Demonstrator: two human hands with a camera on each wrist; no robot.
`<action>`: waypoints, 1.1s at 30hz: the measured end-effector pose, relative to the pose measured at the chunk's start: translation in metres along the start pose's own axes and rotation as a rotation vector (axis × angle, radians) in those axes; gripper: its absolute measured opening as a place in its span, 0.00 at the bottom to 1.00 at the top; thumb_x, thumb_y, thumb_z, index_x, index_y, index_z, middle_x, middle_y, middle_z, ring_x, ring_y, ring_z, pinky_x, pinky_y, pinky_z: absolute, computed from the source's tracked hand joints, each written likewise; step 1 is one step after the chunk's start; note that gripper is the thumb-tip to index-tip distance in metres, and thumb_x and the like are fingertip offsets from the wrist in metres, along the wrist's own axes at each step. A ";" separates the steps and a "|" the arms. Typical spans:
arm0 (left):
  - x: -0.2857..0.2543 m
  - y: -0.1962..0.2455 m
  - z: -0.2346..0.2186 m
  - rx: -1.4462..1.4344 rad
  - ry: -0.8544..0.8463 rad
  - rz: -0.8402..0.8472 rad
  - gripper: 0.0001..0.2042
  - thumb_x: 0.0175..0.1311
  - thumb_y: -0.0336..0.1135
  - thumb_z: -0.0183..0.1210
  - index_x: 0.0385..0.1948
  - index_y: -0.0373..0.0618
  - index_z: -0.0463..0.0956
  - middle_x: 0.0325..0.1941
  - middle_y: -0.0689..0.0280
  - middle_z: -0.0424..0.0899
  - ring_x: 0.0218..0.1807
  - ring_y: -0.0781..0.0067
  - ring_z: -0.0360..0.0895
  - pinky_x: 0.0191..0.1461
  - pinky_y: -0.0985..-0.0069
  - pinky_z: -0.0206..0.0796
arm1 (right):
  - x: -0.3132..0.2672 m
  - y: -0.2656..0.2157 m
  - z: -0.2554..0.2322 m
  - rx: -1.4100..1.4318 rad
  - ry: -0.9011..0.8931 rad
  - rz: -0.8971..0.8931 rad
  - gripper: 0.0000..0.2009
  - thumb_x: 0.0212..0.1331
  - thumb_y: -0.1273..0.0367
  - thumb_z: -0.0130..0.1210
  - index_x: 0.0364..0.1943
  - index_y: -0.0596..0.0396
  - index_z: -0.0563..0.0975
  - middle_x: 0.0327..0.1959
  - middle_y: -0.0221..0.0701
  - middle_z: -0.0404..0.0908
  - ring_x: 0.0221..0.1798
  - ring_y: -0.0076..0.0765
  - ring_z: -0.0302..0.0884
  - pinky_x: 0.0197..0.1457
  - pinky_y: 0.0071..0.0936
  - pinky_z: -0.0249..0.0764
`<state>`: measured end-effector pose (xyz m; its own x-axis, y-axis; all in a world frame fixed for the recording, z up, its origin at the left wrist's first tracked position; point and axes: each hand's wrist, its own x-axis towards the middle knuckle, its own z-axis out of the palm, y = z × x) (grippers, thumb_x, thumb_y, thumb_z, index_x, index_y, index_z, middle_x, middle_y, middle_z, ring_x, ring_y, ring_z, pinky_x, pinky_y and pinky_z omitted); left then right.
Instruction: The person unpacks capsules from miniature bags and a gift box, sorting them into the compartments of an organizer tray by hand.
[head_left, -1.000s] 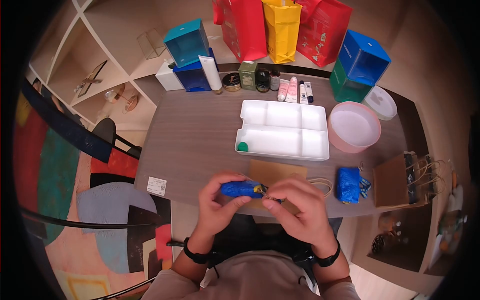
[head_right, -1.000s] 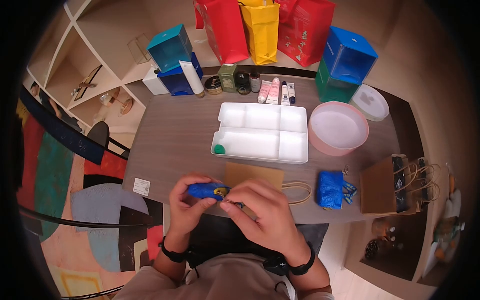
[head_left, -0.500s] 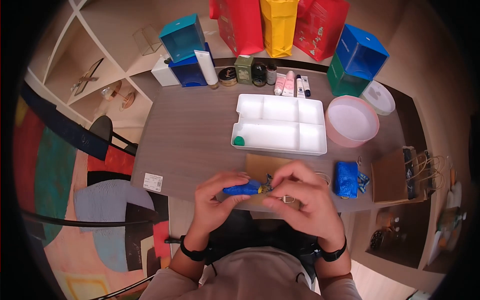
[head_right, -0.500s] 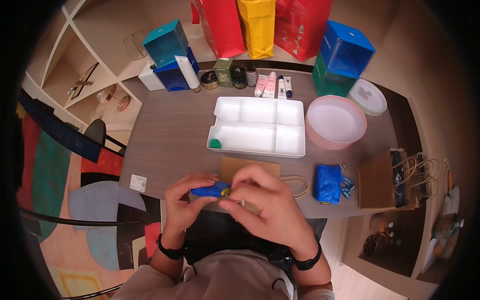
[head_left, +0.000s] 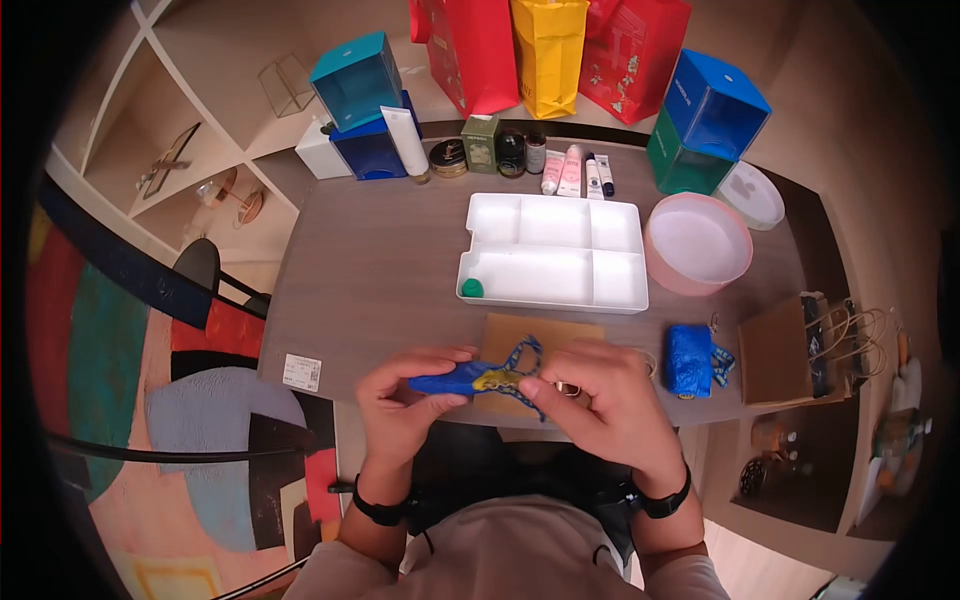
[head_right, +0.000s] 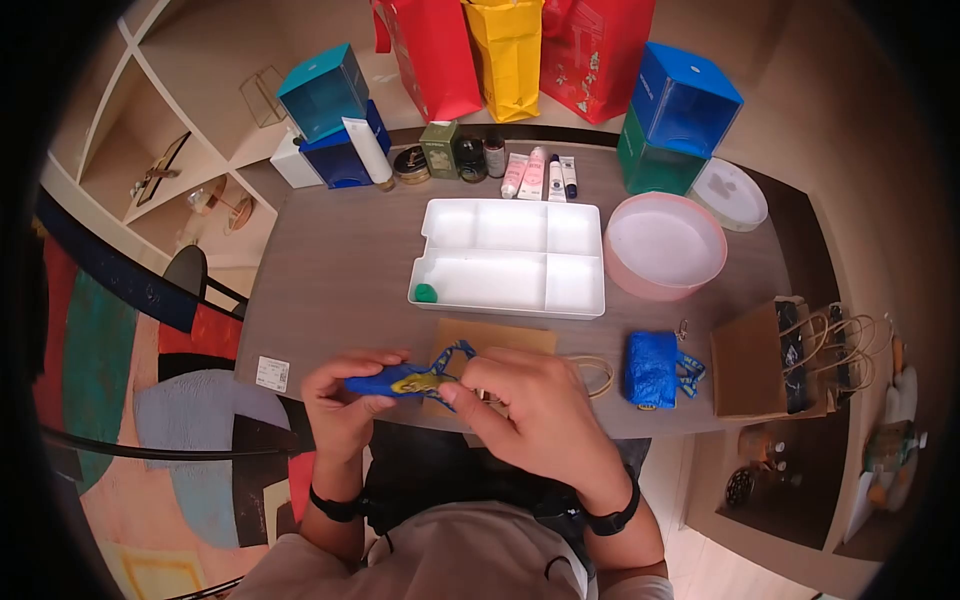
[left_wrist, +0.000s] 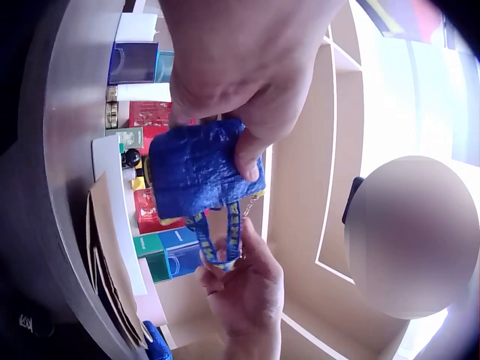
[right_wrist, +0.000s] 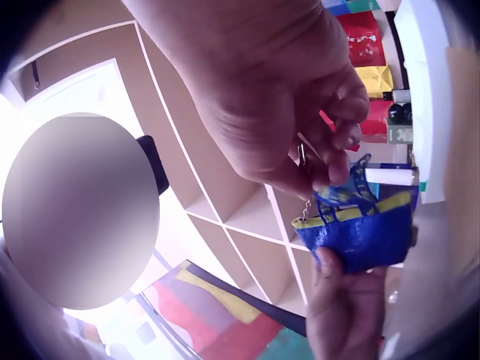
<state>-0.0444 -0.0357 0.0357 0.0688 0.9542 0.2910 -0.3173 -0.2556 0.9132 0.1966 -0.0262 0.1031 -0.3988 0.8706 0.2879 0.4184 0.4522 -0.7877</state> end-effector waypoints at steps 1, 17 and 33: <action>0.003 -0.002 -0.003 0.006 -0.031 0.081 0.14 0.53 0.17 0.72 0.41 0.37 0.83 0.49 0.51 0.87 0.55 0.51 0.85 0.72 0.46 0.68 | -0.001 0.004 0.002 -0.001 -0.004 -0.008 0.12 0.65 0.67 0.65 0.27 0.57 0.78 0.21 0.34 0.73 0.23 0.40 0.70 0.28 0.34 0.65; 0.006 -0.020 -0.028 -0.510 0.209 0.084 0.18 0.61 0.35 0.72 0.50 0.52 0.77 0.50 0.66 0.81 0.58 0.64 0.79 0.83 0.38 0.45 | -0.011 0.037 0.032 0.363 0.042 0.308 0.14 0.68 0.69 0.60 0.23 0.60 0.77 0.15 0.31 0.76 0.17 0.18 0.65 0.22 0.26 0.61; -0.001 -0.034 -0.005 -1.307 -0.556 -0.611 0.49 0.67 0.77 0.43 0.80 0.51 0.46 0.80 0.45 0.56 0.73 0.32 0.65 0.59 0.39 0.75 | 0.013 0.011 0.004 0.465 0.141 0.120 0.07 0.74 0.71 0.55 0.40 0.63 0.78 0.36 0.37 0.88 0.39 0.27 0.88 0.42 0.27 0.82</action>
<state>-0.0380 -0.0272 0.0034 0.7292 0.6073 0.3155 -0.6683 0.7311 0.1373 0.1924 -0.0110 0.0958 -0.2424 0.9435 0.2259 0.0334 0.2408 -0.9700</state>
